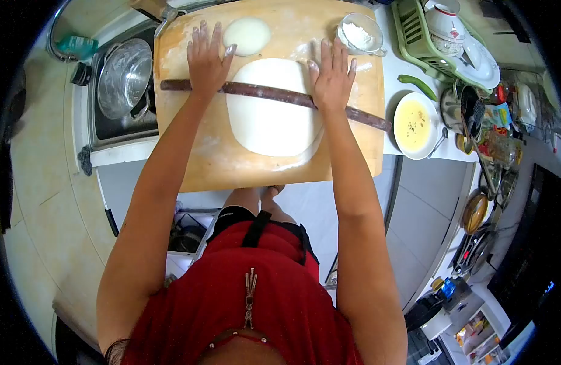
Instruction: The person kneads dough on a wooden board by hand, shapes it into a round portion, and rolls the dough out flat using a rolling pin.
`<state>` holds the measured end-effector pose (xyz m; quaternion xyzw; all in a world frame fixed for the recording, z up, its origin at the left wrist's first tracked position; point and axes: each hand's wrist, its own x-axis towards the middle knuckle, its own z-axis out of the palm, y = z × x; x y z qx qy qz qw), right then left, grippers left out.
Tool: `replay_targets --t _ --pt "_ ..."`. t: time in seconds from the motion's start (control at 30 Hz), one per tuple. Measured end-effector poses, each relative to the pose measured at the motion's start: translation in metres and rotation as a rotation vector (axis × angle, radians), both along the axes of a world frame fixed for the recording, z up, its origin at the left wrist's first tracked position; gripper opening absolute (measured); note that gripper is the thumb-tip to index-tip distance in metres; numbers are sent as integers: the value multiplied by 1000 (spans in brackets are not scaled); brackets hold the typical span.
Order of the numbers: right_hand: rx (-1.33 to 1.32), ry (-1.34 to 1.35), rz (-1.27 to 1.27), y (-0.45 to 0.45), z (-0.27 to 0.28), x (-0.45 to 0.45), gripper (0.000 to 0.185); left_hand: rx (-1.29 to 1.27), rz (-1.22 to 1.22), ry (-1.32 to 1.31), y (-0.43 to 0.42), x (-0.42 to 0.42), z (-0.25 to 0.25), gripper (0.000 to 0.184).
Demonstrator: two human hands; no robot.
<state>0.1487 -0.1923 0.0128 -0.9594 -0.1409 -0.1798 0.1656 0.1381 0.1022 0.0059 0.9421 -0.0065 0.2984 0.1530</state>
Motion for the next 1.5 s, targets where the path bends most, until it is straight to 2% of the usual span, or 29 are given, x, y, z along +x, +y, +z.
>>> replay_targets --t 0.13,0.3,0.5,0.6,0.67,0.8,0.87,0.9,0.93,1.03,1.13,1.23,1.27,1.4,1.5 --pt "20 16 20 2 1 -13 61 25 13 59 -1 -7 2 65" --pt "-46 54 -61 9 2 -104 61 120 16 230 -2 -94 -2 67" --pt "18 113 -16 10 1 -207 45 -23 -83 304 6 -209 -13 72" --pt "49 93 -1 3 -9 -217 46 -91 -51 374 1 -245 -7 70" --pt "60 84 -4 0 -4 -223 46 -238 89 280 -4 -253 -39 66" --pt "95 21 -122 -15 -3 -243 48 -526 308 131 -22 -223 -50 61" --pt "137 4 -196 -24 6 -256 48 -663 280 243 -35 -182 -44 62" --pt "164 2 -222 -28 9 -261 48 -705 287 291 -46 -163 -36 67" --pt "190 1 -247 -34 11 -267 48 -593 269 296 -49 -141 -48 71" --pt "232 7 -306 -50 18 -280 48 -484 438 503 -70 -94 -18 67" --pt "252 8 -368 -61 27 -292 48 -904 235 1024 -46 -77 21 57" --pt "257 17 -413 -72 25 -299 49 -538 163 743 -43 -73 2 46" --pt "252 29 -419 -76 23 -302 49 -450 148 602 -41 -75 -7 34" --pt "213 33 -430 -88 17 -307 47 -700 319 351 -33 -109 -13 24" --pt "182 28 -419 -93 15 -306 46 -868 579 228 -21 -140 -55 24"
